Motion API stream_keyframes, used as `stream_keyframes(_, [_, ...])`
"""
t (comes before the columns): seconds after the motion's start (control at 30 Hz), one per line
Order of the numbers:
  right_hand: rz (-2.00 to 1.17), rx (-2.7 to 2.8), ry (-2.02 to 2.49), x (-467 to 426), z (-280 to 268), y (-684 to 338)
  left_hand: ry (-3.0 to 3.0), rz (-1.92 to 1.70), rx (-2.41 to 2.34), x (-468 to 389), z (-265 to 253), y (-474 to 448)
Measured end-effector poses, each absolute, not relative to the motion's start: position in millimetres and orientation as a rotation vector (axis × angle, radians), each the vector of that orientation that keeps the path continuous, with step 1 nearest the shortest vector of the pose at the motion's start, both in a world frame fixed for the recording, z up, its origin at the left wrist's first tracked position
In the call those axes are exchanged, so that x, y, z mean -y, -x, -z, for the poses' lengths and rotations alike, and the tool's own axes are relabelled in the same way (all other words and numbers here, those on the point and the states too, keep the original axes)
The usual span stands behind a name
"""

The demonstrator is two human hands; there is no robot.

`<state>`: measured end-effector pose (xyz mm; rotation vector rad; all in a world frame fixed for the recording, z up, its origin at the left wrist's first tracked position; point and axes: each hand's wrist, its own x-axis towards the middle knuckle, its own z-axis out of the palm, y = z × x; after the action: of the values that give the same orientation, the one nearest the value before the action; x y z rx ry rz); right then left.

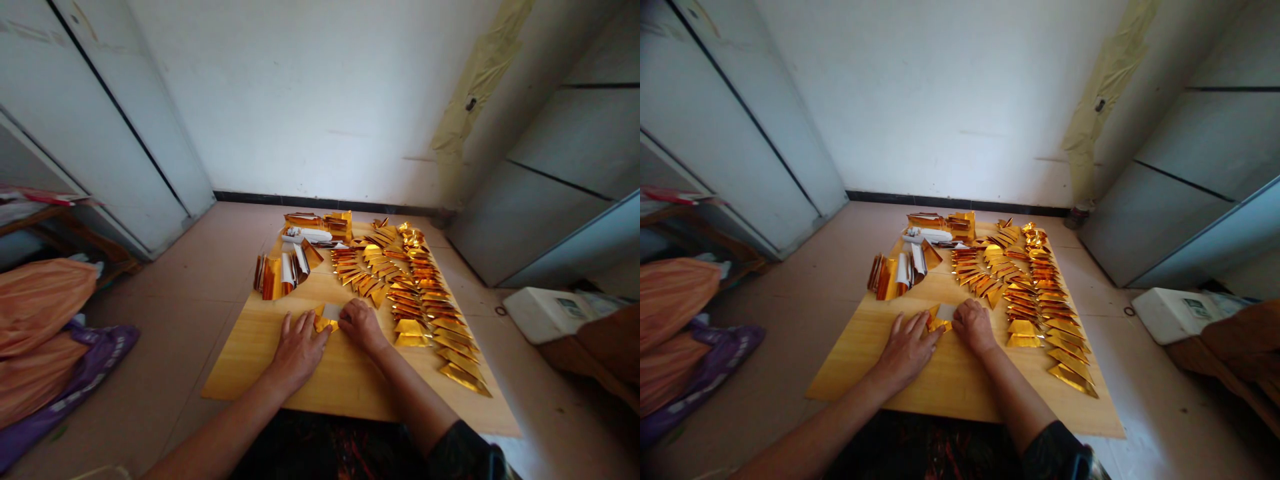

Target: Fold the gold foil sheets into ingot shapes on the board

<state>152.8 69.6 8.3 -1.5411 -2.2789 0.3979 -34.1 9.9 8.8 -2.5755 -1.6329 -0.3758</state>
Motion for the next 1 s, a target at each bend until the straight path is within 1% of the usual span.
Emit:
stream_keyframes(0.2, [-0.411, 2.265, 1.508, -72.2, -2.2, -155.5, 2.571, 0.397, 1.658, -9.6, -9.8, 32.2])
stream_keyframes(0.5, [-0.362, 2.254, 1.643, -66.6, -11.6, -146.5, 2.5, 0.468, 1.751, -11.0, -12.7, 22.9])
stream_keyframes(0.77, [-0.116, 2.437, 1.516, -43.8, -13.0, -140.5, 2.326, 0.644, 1.923, -17.8, -10.7, 9.2])
stream_keyframes(0.87, [-0.063, 2.475, 1.503, -30.5, -11.9, -134.2, 2.405, 0.667, 1.917, -26.8, -7.2, 19.7])
stream_keyframes(1.0, [-0.072, 2.513, 1.455, -17.7, -12.1, -125.4, 2.661, 0.655, 1.768, -41.8, -2.8, 39.4])
